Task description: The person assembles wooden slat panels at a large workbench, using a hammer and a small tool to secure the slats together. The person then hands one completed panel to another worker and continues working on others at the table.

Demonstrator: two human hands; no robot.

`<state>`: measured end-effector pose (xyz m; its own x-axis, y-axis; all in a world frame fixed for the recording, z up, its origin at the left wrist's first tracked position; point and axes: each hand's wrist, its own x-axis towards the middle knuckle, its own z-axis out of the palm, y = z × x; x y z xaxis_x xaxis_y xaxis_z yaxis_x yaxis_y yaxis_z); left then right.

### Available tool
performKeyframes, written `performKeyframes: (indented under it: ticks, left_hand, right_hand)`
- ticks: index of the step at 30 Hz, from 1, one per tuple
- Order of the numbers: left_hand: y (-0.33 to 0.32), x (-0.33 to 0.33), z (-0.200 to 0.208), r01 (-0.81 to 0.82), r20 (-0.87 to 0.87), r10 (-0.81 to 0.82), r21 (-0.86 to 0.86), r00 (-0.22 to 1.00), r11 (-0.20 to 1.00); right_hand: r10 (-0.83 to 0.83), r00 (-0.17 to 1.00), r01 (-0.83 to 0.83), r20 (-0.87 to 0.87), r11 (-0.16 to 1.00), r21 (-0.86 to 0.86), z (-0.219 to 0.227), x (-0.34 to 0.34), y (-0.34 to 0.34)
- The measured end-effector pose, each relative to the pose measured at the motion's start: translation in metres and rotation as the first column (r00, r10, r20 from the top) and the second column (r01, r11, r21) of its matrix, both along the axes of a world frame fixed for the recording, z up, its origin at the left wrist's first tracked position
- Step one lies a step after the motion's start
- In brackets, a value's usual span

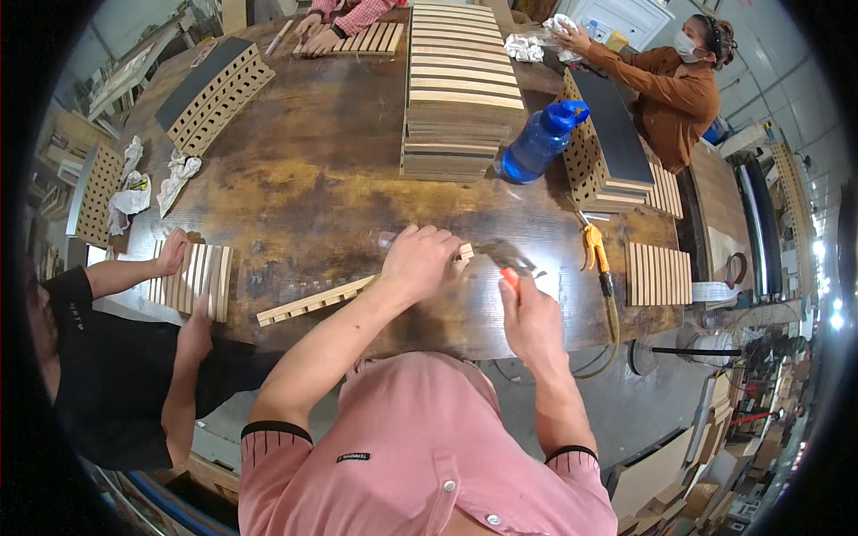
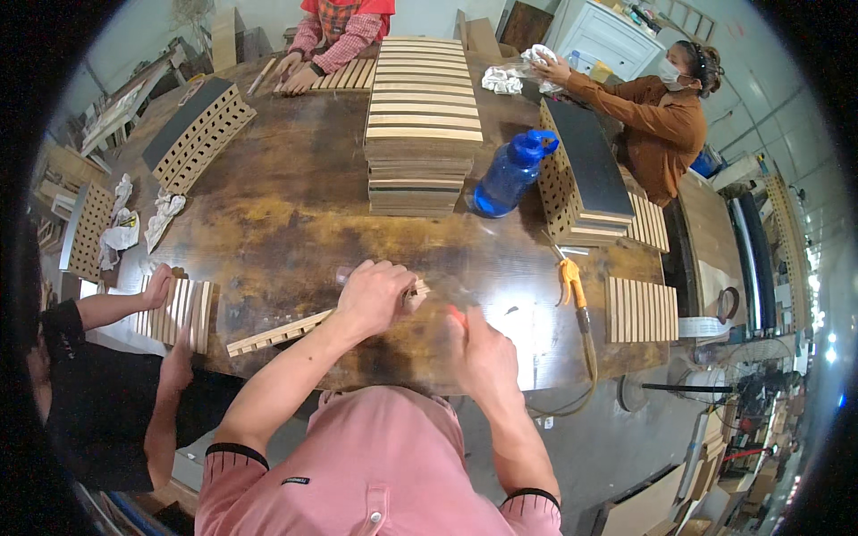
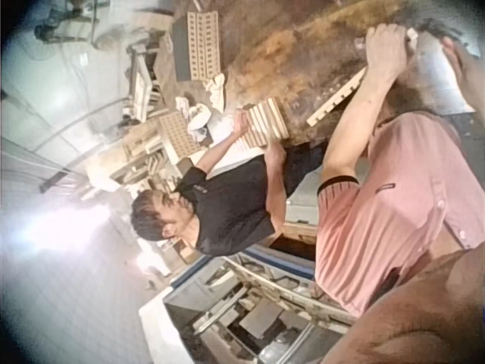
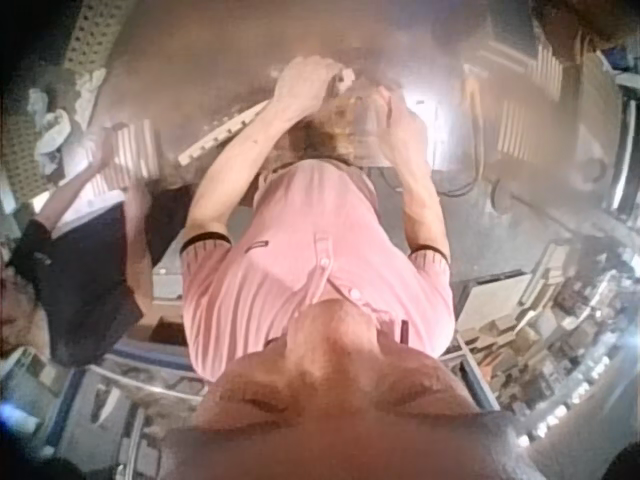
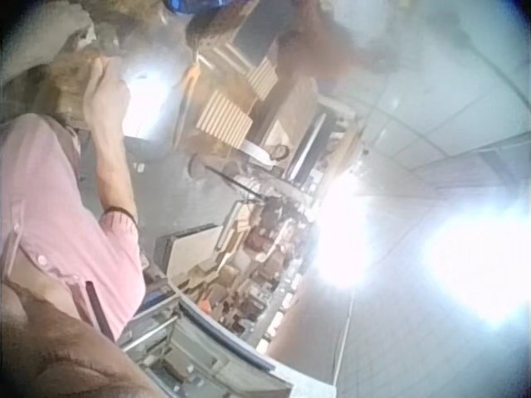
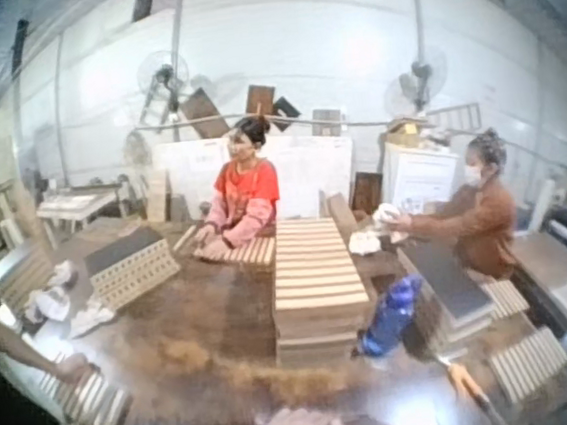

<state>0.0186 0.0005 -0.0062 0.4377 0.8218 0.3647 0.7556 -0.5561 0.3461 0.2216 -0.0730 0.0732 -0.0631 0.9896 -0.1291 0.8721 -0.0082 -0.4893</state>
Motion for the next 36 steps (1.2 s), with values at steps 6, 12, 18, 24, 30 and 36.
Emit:
performKeyframes:
  ticks: [6,12,18,24,30,36]
  left_hand:
    - [0.003,-0.002,0.005,-0.007,0.007,0.007,-0.014,1.000,1.000]
    - [0.016,-0.002,0.011,-0.021,-0.065,0.013,-0.131,0.998,0.991]
    - [0.018,-0.005,0.023,0.010,-0.049,-0.021,-0.213,0.999,0.977]
    - [0.022,-0.009,0.037,-0.046,-0.084,0.012,-0.410,0.996,0.911]
    - [0.049,-0.011,0.052,-0.010,0.004,0.018,-0.714,1.000,0.701]
    - [0.094,0.004,0.012,-0.052,-0.145,-0.040,-0.582,0.989,0.811]
  right_hand:
    - [-0.017,0.957,0.118,-0.289,0.935,0.335,0.014,0.008,-0.002]
    - [-0.156,0.963,0.177,-0.220,0.981,0.080,-0.034,0.030,0.001]
    - [-0.232,0.912,0.304,-0.339,0.937,0.175,-0.098,0.053,0.002]
    - [-0.225,0.965,0.260,-0.131,0.857,0.445,-0.131,0.062,0.008]
    - [-0.068,0.925,0.192,-0.375,0.934,0.303,-0.146,0.033,0.001]
    - [-0.123,0.895,0.229,-0.428,0.951,0.206,-0.169,0.017,-0.011]
